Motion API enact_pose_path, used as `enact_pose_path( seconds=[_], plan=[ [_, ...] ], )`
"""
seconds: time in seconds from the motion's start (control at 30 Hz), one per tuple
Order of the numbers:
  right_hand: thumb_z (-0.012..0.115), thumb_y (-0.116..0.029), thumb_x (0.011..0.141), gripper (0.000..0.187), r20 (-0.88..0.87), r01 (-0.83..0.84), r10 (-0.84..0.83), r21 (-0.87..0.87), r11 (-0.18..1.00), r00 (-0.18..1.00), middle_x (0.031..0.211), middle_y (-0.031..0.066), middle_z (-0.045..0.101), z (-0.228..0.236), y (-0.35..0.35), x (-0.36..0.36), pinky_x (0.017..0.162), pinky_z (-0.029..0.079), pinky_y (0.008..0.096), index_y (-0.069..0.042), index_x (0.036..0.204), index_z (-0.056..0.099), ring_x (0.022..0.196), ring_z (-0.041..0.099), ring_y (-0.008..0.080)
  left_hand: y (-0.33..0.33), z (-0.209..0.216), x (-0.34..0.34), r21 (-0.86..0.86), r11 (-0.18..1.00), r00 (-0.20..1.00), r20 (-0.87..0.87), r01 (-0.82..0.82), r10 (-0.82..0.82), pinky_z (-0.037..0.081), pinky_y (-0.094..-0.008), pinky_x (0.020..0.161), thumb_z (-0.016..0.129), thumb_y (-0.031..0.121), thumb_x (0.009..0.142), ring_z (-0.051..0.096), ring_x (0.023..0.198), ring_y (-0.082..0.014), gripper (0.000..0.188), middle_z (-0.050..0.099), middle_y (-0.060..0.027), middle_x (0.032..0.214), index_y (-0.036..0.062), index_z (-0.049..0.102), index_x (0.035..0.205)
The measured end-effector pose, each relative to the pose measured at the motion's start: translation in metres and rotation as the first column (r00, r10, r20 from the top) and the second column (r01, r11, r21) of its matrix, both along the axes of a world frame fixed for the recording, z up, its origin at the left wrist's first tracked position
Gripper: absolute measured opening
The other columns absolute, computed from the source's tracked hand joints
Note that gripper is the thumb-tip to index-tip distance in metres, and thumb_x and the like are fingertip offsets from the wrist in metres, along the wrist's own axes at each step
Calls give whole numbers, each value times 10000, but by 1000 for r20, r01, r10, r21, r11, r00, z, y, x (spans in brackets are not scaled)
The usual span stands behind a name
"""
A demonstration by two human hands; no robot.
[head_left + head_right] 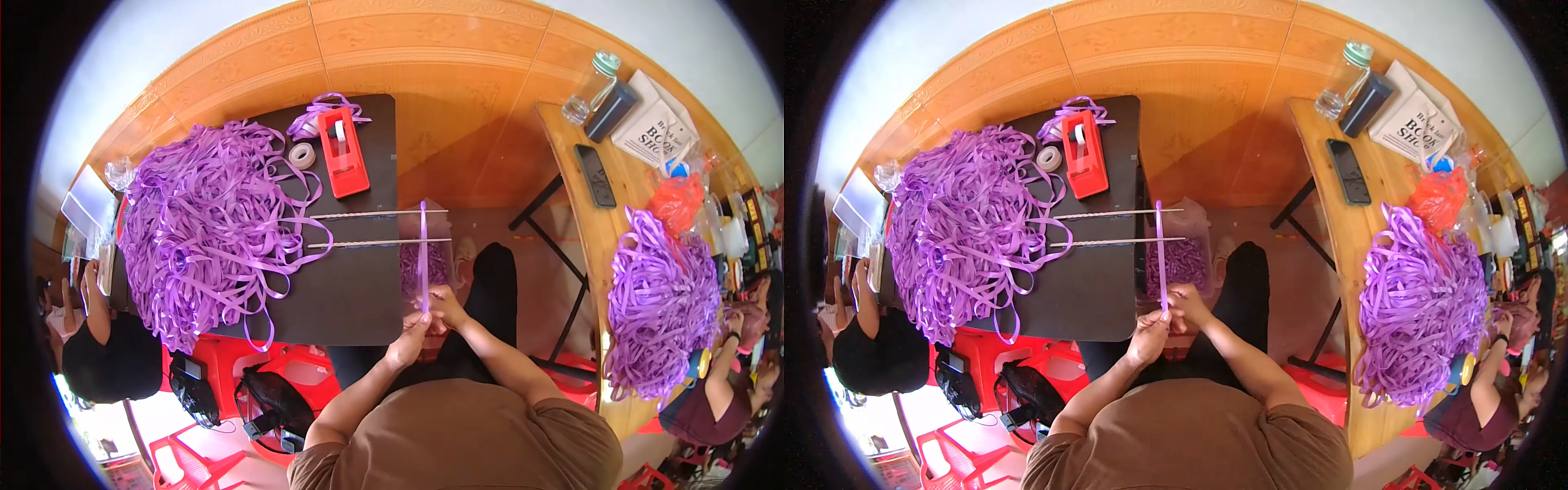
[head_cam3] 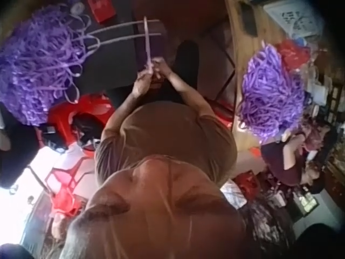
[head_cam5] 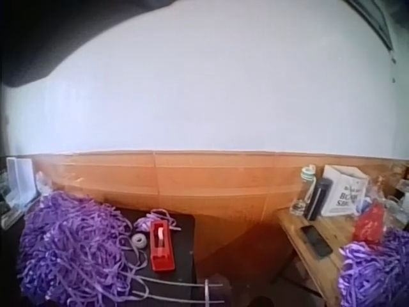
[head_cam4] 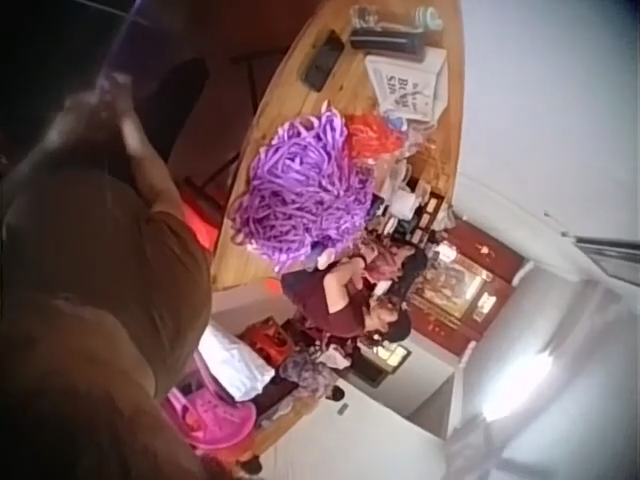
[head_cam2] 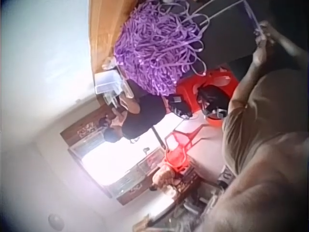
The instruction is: The recorder is assembling pom-poms by winding purple ribbon around a metal jig and securing segments with adhesive tape.
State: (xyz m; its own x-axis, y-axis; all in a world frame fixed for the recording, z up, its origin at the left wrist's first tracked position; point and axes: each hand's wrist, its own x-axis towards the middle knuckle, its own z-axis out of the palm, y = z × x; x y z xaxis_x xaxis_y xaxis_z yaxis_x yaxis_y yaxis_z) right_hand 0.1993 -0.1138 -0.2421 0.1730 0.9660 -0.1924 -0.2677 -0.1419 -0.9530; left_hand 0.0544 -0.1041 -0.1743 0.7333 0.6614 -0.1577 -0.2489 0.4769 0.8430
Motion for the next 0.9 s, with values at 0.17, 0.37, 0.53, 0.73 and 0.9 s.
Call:
enact_pose_path(
  seconds=[0.17, 0.37, 0.53, 0.73, 0.9],
  plan=[
    [576, -222, 909, 286, 43, -51, 54, -66, 996, 998, 832, 83, 666, 10, -16, -11, 666, 490, 250, 51, 962, 642, 741, 594, 109, -8, -7, -18, -76, 975, 977, 65, 208, -204, 418, -329, 951, 427, 221, 1000, 591, 960, -181, 324, 652, -83, 916, -17, 601, 1133],
    [574, -149, 914, 206, -286, -141, 84, -186, 972, 955, 714, 16, 620, 3, -42, -19, 585, 449, 219, 26, 972, 664, 619, 548, 73, 2, -21, -36, -49, 993, 993, -45, 103, -105, 373, -361, 953, 489, 304, 961, 567, 989, -197, 346, 651, -100, 974, 17, 638, 1082],
    [557, -18, 875, 97, -320, 53, -93, -129, 990, 943, 684, 10, 600, 14, -42, -29, 582, 437, 215, 1, 833, 642, 604, 535, 77, -1, -32, -37, -127, 991, 1000, -9, 27, -28, 364, -346, 909, 487, 300, 959, 546, 955, -196, 348, 630, -104, 980, 5, 632, 1074],
    [571, 14, 861, 87, -187, 113, -135, -126, 986, 973, 704, 20, 611, -4, -49, -33, 588, 448, 216, -7, 813, 640, 624, 553, 81, 1, -28, -28, -164, 985, 994, 86, -48, 62, 373, -360, 909, 485, 286, 961, 551, 959, -198, 344, 622, -108, 986, 5, 616, 1109],
    [609, -25, 843, 55, -220, 15, -64, -222, 975, 973, 727, 34, 636, 6, -55, -35, 576, 445, 207, 0, 807, 642, 615, 561, 79, 3, -31, -23, -152, 983, 987, -135, -105, 85, 468, -286, 837, 445, 134, 984, 574, 912, -144, 256, 625, -86, 1004, -25, 578, 1134]
  ],
)
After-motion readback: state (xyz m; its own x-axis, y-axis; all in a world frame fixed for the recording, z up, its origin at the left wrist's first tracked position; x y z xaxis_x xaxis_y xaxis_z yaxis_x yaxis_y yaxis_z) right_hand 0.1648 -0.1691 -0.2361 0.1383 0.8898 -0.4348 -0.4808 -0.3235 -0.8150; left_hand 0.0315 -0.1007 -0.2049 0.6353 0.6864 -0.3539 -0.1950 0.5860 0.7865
